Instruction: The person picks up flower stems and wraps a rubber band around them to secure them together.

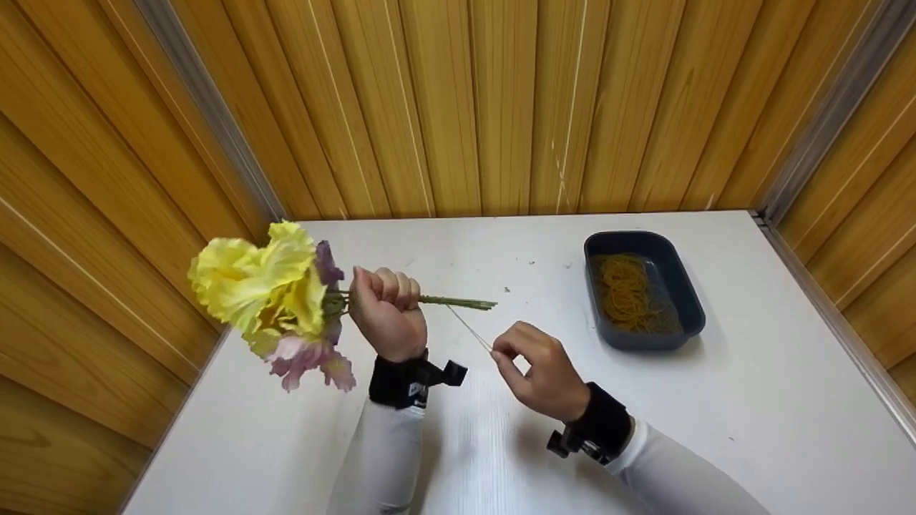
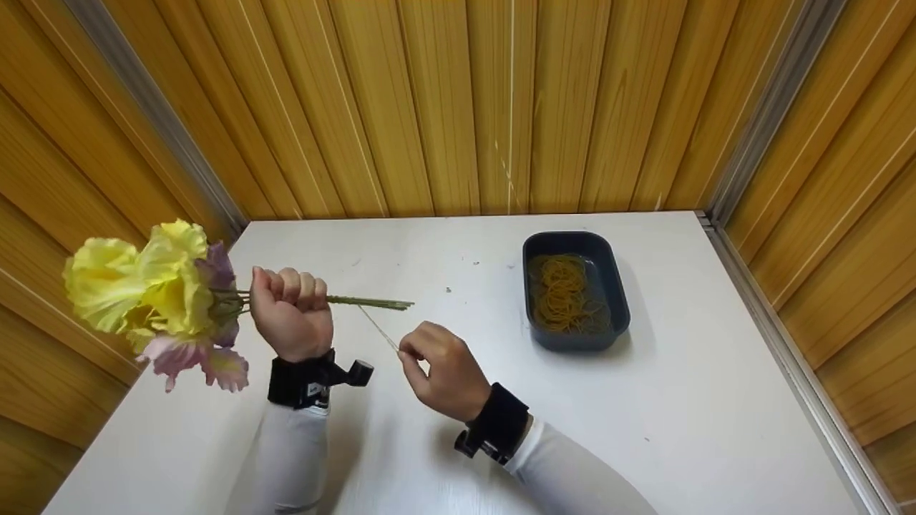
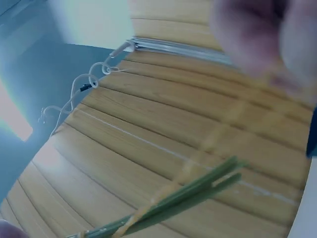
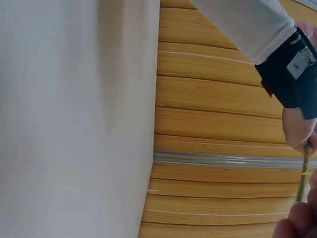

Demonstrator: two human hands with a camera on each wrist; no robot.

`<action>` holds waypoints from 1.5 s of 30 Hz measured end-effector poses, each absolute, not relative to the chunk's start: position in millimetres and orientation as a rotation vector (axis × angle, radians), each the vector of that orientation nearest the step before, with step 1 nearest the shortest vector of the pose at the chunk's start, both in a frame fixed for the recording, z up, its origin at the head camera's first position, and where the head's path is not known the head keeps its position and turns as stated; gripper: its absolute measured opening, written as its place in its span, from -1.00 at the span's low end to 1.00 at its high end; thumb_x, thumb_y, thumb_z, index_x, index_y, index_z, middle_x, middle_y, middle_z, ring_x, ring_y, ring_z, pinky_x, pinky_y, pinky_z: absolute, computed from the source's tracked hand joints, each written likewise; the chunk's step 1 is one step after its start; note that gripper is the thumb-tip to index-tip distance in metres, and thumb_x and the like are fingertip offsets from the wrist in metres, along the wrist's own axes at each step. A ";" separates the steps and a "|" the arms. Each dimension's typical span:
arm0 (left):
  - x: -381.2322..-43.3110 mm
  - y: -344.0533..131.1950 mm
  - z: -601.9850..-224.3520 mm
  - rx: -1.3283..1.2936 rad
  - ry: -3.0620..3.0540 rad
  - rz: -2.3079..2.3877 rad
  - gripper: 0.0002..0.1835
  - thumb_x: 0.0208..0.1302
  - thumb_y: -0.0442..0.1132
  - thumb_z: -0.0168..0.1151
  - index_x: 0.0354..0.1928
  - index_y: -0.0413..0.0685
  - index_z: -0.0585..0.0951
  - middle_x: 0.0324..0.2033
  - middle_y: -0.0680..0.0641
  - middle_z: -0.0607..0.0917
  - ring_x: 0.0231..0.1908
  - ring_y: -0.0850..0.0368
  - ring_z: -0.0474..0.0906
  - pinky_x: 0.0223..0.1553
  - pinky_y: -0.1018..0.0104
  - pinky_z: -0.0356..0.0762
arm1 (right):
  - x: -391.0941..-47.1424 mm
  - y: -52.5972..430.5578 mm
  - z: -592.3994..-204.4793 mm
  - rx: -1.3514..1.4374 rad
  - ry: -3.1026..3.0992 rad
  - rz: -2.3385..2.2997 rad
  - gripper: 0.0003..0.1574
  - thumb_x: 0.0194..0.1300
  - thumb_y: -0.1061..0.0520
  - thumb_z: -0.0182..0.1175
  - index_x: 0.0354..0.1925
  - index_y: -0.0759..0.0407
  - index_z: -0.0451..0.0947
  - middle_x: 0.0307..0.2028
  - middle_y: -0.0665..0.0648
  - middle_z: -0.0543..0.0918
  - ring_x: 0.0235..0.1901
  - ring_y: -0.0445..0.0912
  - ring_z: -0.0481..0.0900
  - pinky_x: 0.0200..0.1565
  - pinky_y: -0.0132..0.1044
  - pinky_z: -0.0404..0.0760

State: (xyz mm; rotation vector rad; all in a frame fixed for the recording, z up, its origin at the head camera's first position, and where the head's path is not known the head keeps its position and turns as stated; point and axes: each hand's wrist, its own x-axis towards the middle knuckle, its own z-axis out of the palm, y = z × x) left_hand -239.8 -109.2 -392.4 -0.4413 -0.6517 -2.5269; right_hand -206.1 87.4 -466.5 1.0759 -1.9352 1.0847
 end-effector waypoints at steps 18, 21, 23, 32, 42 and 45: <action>-244.3 -108.9 -401.8 -0.753 -0.118 -3.423 -0.51 0.56 -0.04 -0.43 -0.65 0.11 -0.01 -0.71 0.16 -0.03 -0.71 0.31 -0.16 -0.59 0.46 -0.21 | -226.5 101.2 -454.0 0.876 -2.041 1.453 -0.86 0.16 0.48 0.22 -0.40 0.30 0.55 -0.49 0.15 0.54 -0.46 -0.12 0.47 -0.40 -0.43 0.47; -245.6 -106.5 -403.1 -0.361 -0.044 -3.202 -0.49 0.56 -0.05 -0.38 -0.68 0.09 0.03 -0.69 0.15 -0.02 -0.66 0.28 -0.18 -0.52 0.44 -0.20 | -224.3 85.6 -474.8 0.834 -2.019 1.402 -0.86 0.17 0.44 0.25 -0.39 0.24 0.57 -0.49 0.10 0.56 -0.45 -0.16 0.49 -0.38 -0.43 0.49; -247.0 -105.7 -402.9 -0.190 -0.124 -3.032 -0.48 0.56 -0.05 -0.34 -0.69 0.09 0.08 -0.69 0.13 0.00 -0.64 0.26 -0.18 -0.51 0.42 -0.18 | -223.7 81.3 -483.5 0.836 -1.983 1.310 -0.84 0.17 0.41 0.26 -0.39 0.18 0.58 -0.47 0.04 0.56 -0.44 -0.19 0.51 -0.36 -0.44 0.51; -244.0 -95.1 -399.8 -0.193 -0.749 -2.545 -0.46 0.57 -0.04 -0.27 -0.68 0.02 0.06 -0.71 0.07 0.00 -0.69 0.19 -0.14 -0.61 0.32 -0.21 | -227.5 93.6 -481.4 0.822 -1.917 1.134 -0.76 0.11 0.42 0.29 -0.40 0.10 0.56 -0.44 -0.05 0.56 -0.43 -0.24 0.52 -0.33 -0.53 0.50; -241.9 -93.5 -400.6 -0.131 -0.936 -2.558 -0.48 0.55 -0.04 -0.21 -0.67 0.07 0.09 -0.70 0.08 0.00 -0.70 0.21 -0.15 -0.63 0.32 -0.22 | -239.1 104.0 -489.2 0.681 -2.069 1.271 -0.89 0.16 0.40 0.28 -0.41 0.25 0.56 -0.49 0.08 0.54 -0.48 -0.16 0.45 -0.41 -0.41 0.44; -242.8 -93.7 -400.6 -0.135 -0.962 -2.576 -0.48 0.55 -0.03 -0.20 -0.68 0.08 0.07 -0.70 0.08 -0.02 -0.70 0.21 -0.16 -0.64 0.32 -0.23 | -241.6 107.1 -491.4 0.671 -2.101 1.301 -0.90 0.20 0.34 0.28 -0.40 0.18 0.58 -0.49 -0.03 0.53 -0.47 -0.22 0.42 -0.42 -0.30 0.46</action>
